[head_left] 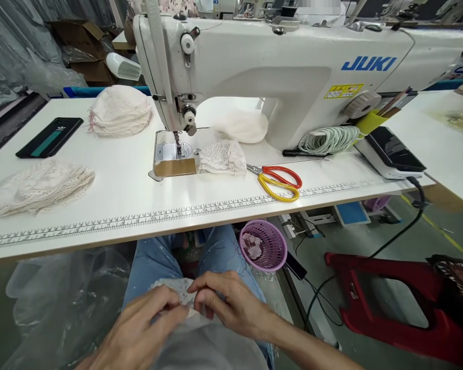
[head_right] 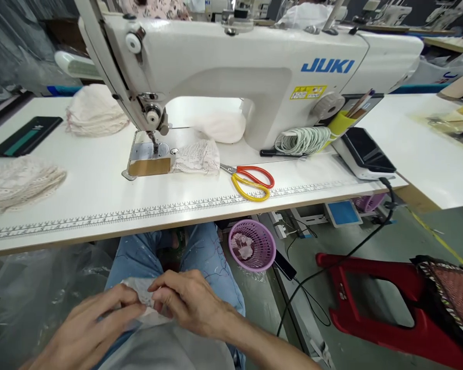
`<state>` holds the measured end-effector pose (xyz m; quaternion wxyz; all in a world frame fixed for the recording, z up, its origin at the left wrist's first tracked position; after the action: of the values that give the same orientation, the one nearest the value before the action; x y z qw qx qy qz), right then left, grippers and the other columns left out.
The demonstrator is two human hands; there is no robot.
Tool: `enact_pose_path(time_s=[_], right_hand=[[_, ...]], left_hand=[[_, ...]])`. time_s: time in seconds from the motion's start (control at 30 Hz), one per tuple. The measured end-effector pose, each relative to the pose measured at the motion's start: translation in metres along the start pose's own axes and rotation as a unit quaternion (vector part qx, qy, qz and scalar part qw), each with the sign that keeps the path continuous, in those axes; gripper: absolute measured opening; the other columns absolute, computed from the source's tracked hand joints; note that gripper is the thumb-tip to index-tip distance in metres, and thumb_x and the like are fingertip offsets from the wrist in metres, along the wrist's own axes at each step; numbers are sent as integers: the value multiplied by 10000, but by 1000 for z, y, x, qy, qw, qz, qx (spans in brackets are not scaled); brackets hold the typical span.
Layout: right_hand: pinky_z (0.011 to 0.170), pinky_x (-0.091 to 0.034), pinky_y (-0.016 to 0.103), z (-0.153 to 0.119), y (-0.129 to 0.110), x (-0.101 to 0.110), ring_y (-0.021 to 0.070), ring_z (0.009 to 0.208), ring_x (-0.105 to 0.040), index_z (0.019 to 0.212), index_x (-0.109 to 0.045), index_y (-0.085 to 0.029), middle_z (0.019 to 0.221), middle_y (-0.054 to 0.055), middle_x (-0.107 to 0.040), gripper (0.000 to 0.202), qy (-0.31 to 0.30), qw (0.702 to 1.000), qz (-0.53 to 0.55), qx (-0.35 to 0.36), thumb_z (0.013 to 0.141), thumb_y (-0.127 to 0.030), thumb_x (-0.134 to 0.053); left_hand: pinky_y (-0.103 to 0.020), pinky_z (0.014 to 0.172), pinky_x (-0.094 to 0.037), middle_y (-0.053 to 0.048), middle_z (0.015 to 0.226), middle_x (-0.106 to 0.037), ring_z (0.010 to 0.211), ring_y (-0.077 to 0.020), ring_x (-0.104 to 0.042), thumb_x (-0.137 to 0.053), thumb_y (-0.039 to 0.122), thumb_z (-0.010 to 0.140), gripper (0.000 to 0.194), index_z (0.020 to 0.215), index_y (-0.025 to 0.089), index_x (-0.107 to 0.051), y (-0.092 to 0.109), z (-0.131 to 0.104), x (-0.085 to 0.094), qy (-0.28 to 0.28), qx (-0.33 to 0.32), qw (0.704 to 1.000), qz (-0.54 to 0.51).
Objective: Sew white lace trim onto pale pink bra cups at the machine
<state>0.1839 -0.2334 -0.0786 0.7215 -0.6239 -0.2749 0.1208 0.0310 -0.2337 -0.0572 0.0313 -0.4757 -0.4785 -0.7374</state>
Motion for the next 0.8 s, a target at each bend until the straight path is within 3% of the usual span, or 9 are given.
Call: enact_pose_path(time_s=[0.07, 0.17, 0.27, 0.53, 0.67, 0.8], right_hand=[[561, -437, 195, 0, 4, -1, 96, 566, -547, 977, -623, -163, 714, 8, -624, 250, 6, 1000, 25, -17, 983, -275, -400], [627, -446, 215, -3, 1, 2, 118, 683, -561, 936, -655, -162, 814, 37, -634, 177, 25, 999, 25, 6, 920, -301, -547], [634, -446, 217, -6, -1, 4, 118, 697, -561, 938, -653, -162, 854, 43, -626, 151, 35, 999, 10, 15, 902, -289, -578], [589, -390, 232, -7, -13, -4, 125, 641, -539, 838, -588, -173, 754, 10, -589, 109, 49, 984, -159, 63, 855, -146, -484], [561, -393, 203, -23, 12, 21, 113, 636, -523, 781, -540, -181, 728, -1, -549, 130, 65, 989, -130, 13, 863, -134, -451], [521, -427, 212, -49, 53, 59, 128, 575, -550, 752, -549, -180, 682, 3, -588, 155, 38, 967, -230, -106, 895, -167, -491]], left_hand=[[-146, 604, -489, 9, 718, -630, 620, -102, -595, -430, 223, 945, 218, 891, 242, -640, 0, -5, 1, 28, -12, 999, 27], [-179, 706, -512, 1, 796, -678, 723, -124, -643, -420, 232, 957, 204, 944, 254, -623, 8, -6, 2, 57, -84, 993, 61], [-201, 752, -504, -4, 849, -691, 797, -136, -652, -379, 211, 975, 227, 1030, 265, -592, 14, -4, 4, 85, -129, 983, 101], [-141, 644, -478, 7, 759, -654, 659, -96, -623, -322, 176, 980, 296, 877, 223, -595, 6, 0, -5, 23, -76, 995, 65], [-139, 648, -459, -7, 801, -626, 668, -87, -597, -321, 119, 956, 260, 926, 214, -561, 4, 1, -6, 9, -59, 997, 42], [-156, 636, -440, -17, 821, -614, 670, -93, -577, -331, 75, 932, 245, 969, 210, -531, 3, 1, -3, 22, -70, 997, 25]])
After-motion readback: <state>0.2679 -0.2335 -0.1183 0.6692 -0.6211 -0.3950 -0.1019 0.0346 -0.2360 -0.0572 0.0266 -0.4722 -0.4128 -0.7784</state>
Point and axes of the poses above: each hand's wrist, its own z-axis towards the middle knuckle, its own x-axis out of the back of the hand, y = z × x, the point moved 5 cm from there along z, towards the middle knuckle
